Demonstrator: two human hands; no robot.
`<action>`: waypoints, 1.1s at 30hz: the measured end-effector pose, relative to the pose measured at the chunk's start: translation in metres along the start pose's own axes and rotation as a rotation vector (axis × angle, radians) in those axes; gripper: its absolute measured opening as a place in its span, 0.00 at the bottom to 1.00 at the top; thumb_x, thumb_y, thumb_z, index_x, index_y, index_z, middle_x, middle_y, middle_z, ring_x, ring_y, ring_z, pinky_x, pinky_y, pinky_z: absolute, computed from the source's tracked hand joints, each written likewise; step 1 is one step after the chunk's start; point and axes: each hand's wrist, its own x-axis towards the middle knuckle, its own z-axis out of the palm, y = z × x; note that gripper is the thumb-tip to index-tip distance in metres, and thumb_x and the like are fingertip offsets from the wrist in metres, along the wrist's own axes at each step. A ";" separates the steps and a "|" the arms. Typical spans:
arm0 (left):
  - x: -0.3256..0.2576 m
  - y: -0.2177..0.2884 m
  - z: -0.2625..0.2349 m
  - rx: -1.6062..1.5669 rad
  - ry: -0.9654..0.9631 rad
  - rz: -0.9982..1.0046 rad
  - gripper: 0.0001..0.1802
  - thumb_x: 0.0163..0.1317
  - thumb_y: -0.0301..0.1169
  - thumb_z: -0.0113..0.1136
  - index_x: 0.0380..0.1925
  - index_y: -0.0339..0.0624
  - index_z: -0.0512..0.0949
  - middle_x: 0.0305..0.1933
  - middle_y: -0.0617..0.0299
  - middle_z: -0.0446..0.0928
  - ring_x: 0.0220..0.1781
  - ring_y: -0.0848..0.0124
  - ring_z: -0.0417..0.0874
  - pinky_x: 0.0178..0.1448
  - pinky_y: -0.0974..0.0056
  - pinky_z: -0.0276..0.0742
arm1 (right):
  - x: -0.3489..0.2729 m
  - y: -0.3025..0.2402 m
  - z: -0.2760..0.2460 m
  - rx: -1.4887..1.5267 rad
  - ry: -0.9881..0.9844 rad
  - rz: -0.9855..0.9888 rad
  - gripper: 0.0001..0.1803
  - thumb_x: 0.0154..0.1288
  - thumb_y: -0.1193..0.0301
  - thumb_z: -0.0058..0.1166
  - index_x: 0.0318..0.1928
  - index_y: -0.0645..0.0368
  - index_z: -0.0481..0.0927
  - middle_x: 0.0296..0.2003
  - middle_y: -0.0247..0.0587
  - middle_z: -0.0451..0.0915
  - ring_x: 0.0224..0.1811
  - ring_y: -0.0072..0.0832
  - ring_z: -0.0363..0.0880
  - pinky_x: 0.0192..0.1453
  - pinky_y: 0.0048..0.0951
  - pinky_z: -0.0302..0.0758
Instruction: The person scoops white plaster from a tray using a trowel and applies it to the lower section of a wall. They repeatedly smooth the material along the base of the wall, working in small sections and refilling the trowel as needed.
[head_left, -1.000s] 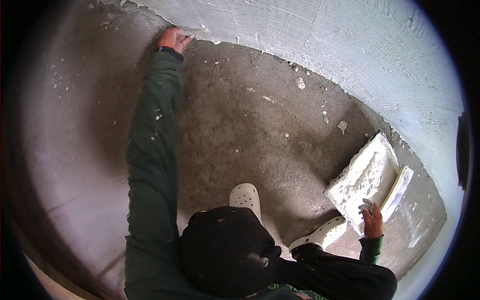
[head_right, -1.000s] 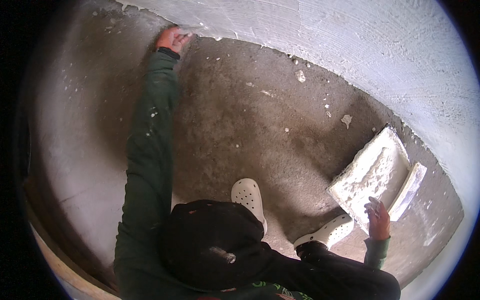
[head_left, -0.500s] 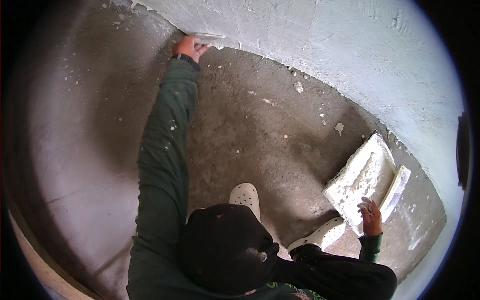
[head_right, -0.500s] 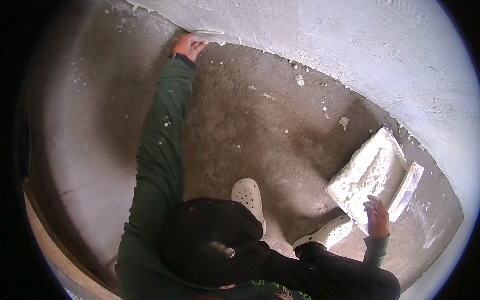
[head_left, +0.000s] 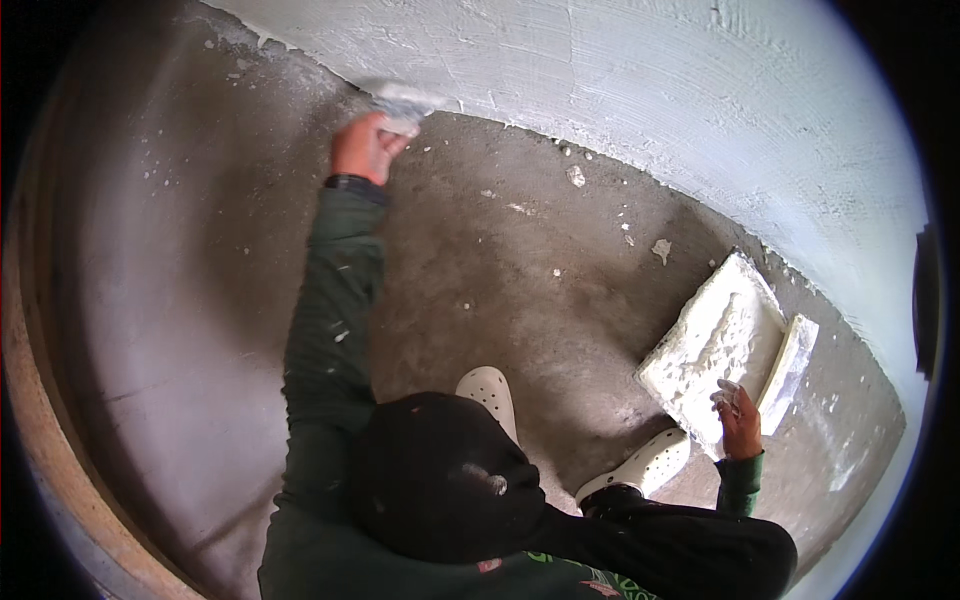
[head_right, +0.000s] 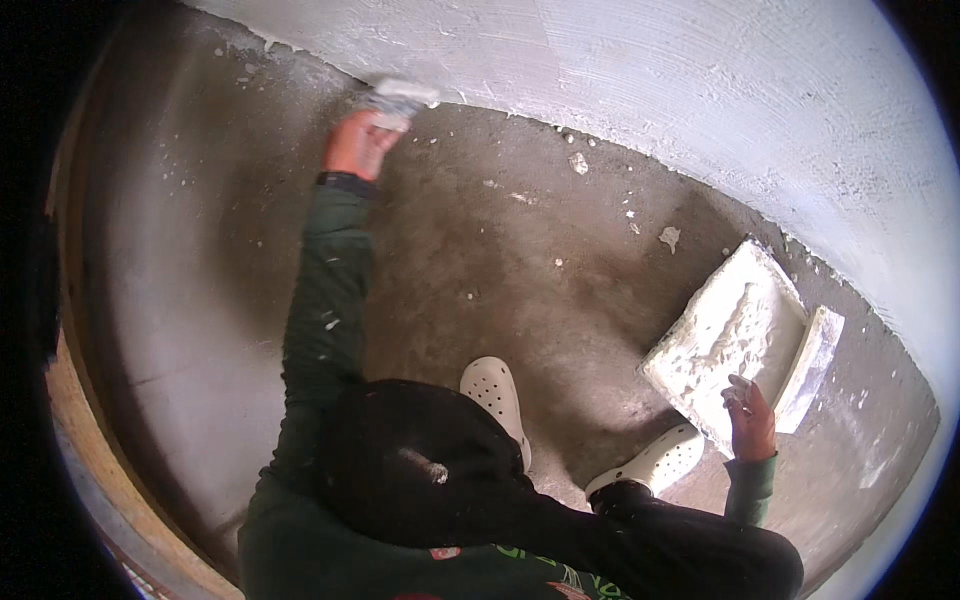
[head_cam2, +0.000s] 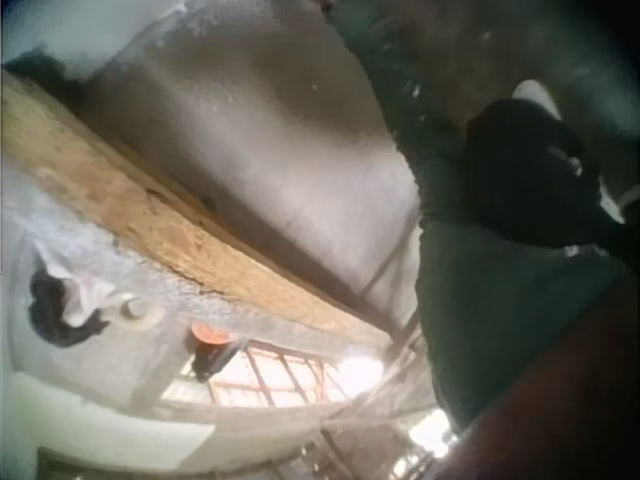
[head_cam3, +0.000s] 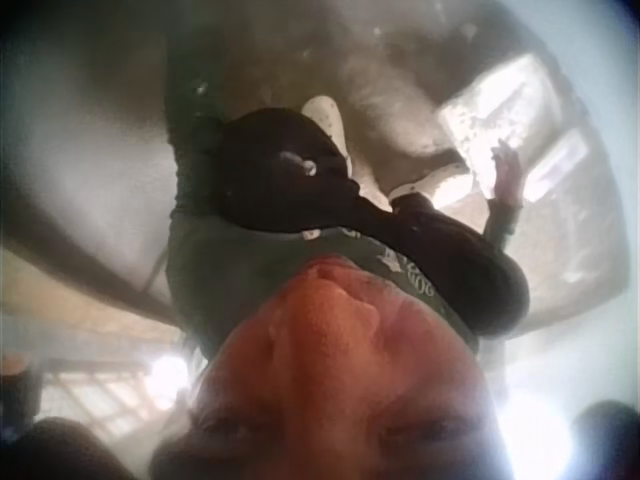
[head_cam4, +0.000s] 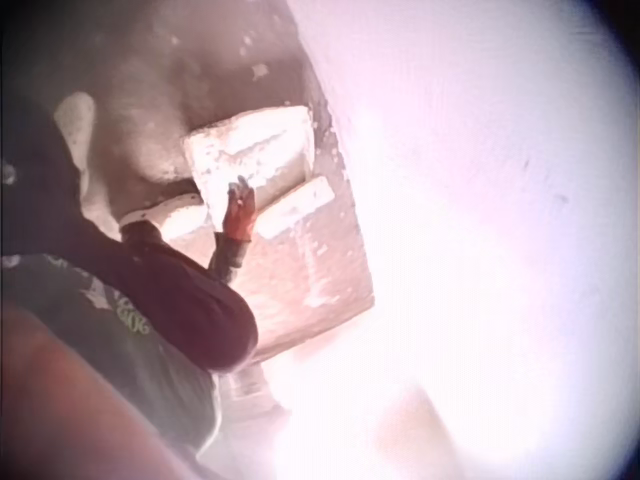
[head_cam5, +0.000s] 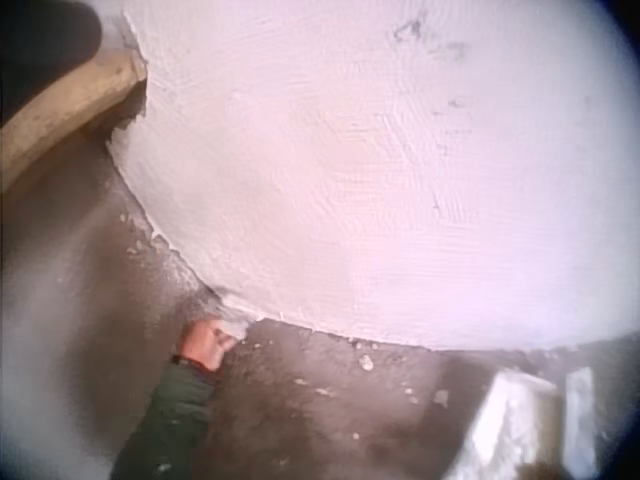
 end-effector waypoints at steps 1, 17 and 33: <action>0.013 -0.027 -0.009 -0.034 0.052 -0.039 0.16 0.58 0.22 0.49 0.45 0.22 0.70 0.45 0.44 0.75 0.46 0.52 0.80 0.51 0.48 0.82 | 0.001 0.000 0.001 -0.015 -0.004 -0.014 0.17 0.64 0.78 0.47 0.54 0.67 0.73 0.38 0.43 0.81 0.41 0.26 0.79 0.45 0.27 0.76; 0.053 0.041 0.046 0.076 -0.232 0.198 0.12 0.62 0.20 0.46 0.43 0.20 0.67 0.48 0.43 0.71 0.48 0.55 0.79 0.54 0.56 0.82 | -0.020 0.022 -0.010 -0.012 0.039 -0.027 0.18 0.64 0.78 0.47 0.54 0.66 0.73 0.37 0.43 0.82 0.38 0.25 0.80 0.44 0.27 0.76; 0.020 -0.075 0.072 -0.095 0.019 -0.185 0.14 0.62 0.24 0.48 0.46 0.25 0.68 0.50 0.44 0.71 0.53 0.54 0.76 0.59 0.52 0.77 | -0.025 0.026 -0.019 0.011 0.068 -0.015 0.18 0.64 0.79 0.46 0.55 0.65 0.73 0.37 0.42 0.82 0.38 0.25 0.79 0.44 0.26 0.76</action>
